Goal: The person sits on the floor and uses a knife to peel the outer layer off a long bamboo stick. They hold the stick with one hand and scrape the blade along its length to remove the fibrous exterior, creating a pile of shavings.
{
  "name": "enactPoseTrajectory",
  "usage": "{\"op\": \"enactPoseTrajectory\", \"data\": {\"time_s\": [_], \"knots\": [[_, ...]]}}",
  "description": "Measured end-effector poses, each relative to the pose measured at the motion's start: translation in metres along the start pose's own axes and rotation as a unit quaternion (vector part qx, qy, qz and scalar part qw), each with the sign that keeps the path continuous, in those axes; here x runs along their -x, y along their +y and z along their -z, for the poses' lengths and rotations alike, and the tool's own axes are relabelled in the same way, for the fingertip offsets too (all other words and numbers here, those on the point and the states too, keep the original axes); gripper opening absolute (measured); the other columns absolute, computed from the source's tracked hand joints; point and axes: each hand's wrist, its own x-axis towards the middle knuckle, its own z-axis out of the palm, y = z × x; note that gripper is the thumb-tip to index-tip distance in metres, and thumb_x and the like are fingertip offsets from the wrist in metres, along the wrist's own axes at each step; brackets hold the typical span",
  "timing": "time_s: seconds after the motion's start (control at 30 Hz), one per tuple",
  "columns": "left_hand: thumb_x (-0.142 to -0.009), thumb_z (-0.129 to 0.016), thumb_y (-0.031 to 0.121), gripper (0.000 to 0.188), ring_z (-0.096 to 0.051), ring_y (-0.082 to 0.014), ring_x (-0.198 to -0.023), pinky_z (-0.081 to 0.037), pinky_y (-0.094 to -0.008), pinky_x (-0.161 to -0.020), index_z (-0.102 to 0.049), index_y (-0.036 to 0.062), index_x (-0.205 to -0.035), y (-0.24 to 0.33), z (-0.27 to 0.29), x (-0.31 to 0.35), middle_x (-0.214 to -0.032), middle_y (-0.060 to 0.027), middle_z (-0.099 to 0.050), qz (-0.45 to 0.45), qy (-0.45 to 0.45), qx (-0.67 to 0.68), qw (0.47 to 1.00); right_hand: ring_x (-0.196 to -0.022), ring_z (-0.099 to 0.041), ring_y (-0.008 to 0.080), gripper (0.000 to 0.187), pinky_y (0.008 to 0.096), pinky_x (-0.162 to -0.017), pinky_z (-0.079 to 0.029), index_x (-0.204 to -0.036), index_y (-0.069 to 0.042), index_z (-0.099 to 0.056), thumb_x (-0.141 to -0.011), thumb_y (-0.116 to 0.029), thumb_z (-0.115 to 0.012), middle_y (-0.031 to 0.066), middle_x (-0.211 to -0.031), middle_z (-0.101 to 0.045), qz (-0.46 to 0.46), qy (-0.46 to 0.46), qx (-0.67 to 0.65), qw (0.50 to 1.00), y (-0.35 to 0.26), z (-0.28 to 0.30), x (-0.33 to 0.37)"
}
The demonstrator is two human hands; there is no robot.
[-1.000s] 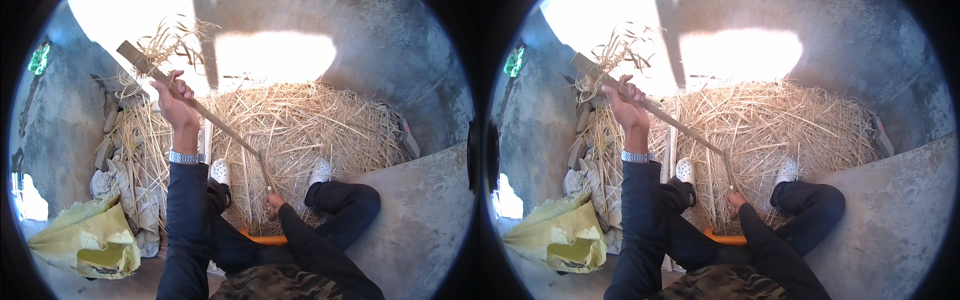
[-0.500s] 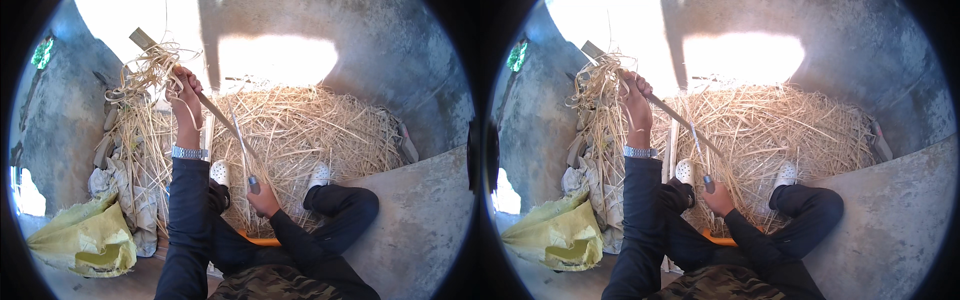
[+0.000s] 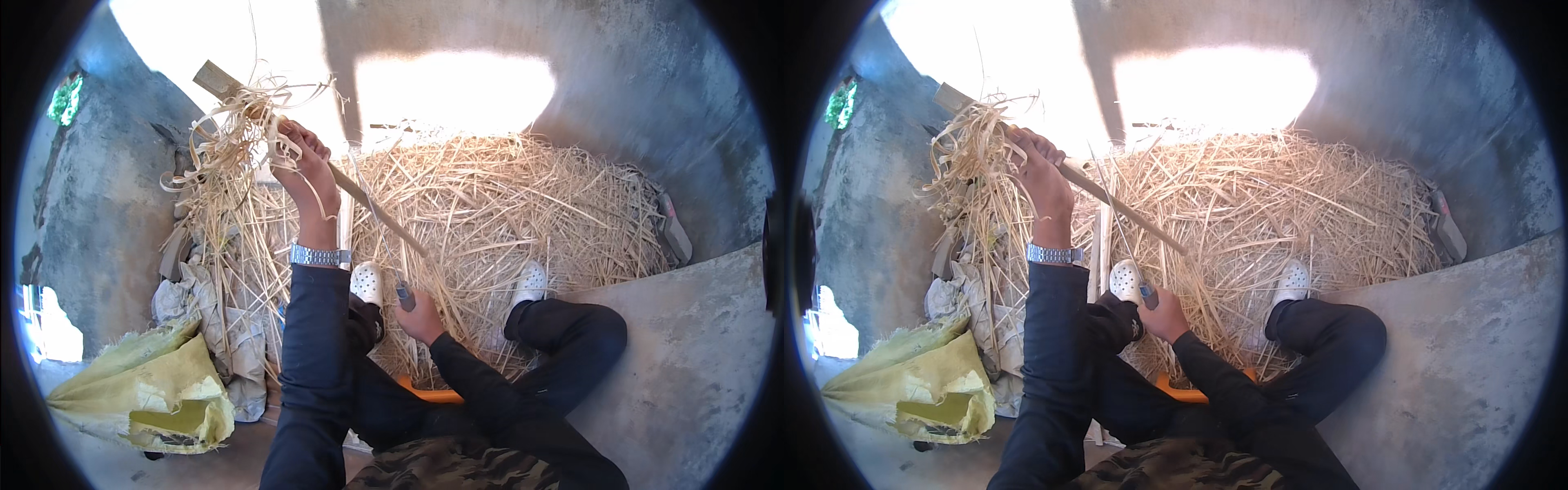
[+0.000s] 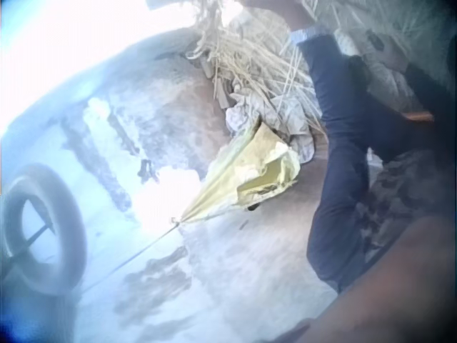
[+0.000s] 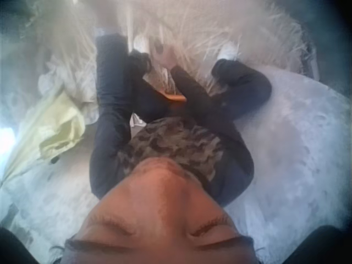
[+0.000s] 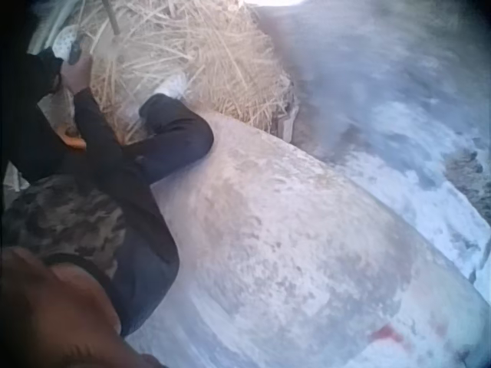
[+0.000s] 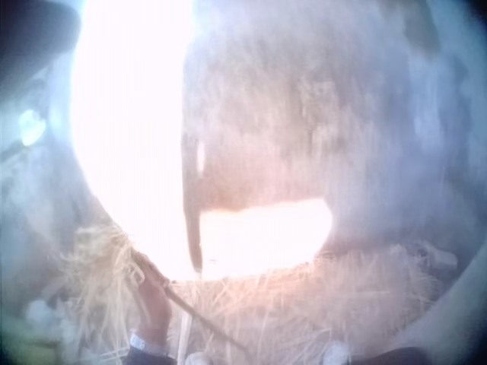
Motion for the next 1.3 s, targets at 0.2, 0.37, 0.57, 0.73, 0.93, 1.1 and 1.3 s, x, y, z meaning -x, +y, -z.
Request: {"op": "enactPoseTrajectory", "data": {"time_s": [0.2,0.37,0.57,0.73,0.93,1.1,1.3], "knots": [[-0.094,-0.048,0.047,0.035,-0.026,-0.0011,-0.051,-0.024,-0.0165,-0.046,-0.043,0.0161,-0.079,0.001,-0.021,0.012,-0.061,0.0083,-0.029,0.007,0.019,0.011,1.0,-0.058,-0.056,0.0229,0.019,0.0382,-0.057,-0.044,-0.071,0.002,-0.052,-0.075,-0.013,-0.062,0.0109,-0.058,-0.053,-0.287,-0.016,0.069,0.955,0.171,0.003,0.014],[-0.098,-0.045,0.04,0.031,-0.025,-0.002,-0.048,-0.022,-0.018,-0.043,-0.045,0.014,-0.081,-0.005,-0.008,0.004,-0.061,0.0086,-0.029,-0.038,-0.005,-0.029,0.999,-0.058,-0.058,0.0261,0.016,0.0387,-0.058,-0.046,-0.073,0.0,-0.056,-0.072,-0.015,-0.062,0.0137,-0.063,-0.058,-0.146,-0.051,-0.029,0.988,0.055,0.013,0.011],[-0.099,-0.044,0.036,0.027,-0.031,-0.0027,-0.053,-0.025,-0.0181,-0.047,-0.049,0.0124,-0.088,-0.008,-0.01,0.001,-0.065,0.0076,-0.034,-0.029,0.074,-0.009,0.997,-0.048,-0.054,0.0195,0.014,0.0367,-0.047,-0.043,-0.079,0.002,-0.052,-0.076,-0.011,-0.058,0.0088,-0.06,-0.053,-0.41,-0.076,-0.152,0.896,0.123,0.008,0.021],[-0.097,-0.047,0.04,0.03,-0.034,-0.0036,-0.054,-0.027,-0.0203,-0.048,-0.049,0.0119,-0.089,-0.01,0.007,-0.01,-0.064,0.0071,-0.036,-0.056,0.033,-0.024,0.998,-0.07,-0.063,0.0334,0.026,0.0404,-0.067,-0.048,-0.082,0.004,-0.057,-0.071,-0.019,-0.061,0.0181,-0.072,-0.062,-0.286,-0.097,0.003,0.953,0.122,0.004,0.028],[-0.094,-0.051,0.043,0.032,-0.027,-0.0026,-0.051,-0.025,-0.0187,-0.046,-0.046,0.0135,-0.083,-0.002,-0.005,-0.009,-0.061,0.0077,-0.03,-0.018,0.053,0.025,0.998,-0.077,-0.063,0.0353,0.03,0.0425,-0.071,-0.047,-0.089,0.005,-0.058,-0.07,-0.018,-0.061,0.0216,-0.076,-0.062,-0.24,-0.017,0.049,0.969,0.158,0.0,0.028],[-0.092,-0.052,0.047,0.036,-0.025,-0.0022,-0.05,-0.023,-0.0187,-0.046,-0.043,0.0143,-0.081,0.002,-0.002,-0.015,-0.061,0.0079,-0.028,-0.019,0.07,-0.022,0.997,-0.074,-0.064,0.0316,0.031,0.0419,-0.069,-0.047,-0.093,0.005,-0.06,-0.072,-0.018,-0.063,0.0218,-0.078,-0.063,-0.389,-0.06,0.038,0.919,0.16,0.018,0.021],[-0.095,-0.051,0.043,0.034,-0.026,-0.0026,-0.051,-0.022,-0.0192,-0.046,-0.042,0.0147,-0.078,-0.01,-0.004,-0.013,-0.062,0.008,-0.03,-0.024,0.033,0.016,0.999,-0.069,-0.063,0.0283,0.036,0.0387,-0.06,-0.048,-0.095,0.002,-0.063,-0.073,-0.025,-0.068,0.0184,-0.075,-0.063,-0.194,-0.061,0.135,0.97,0.147,0.019,0.027]]}}
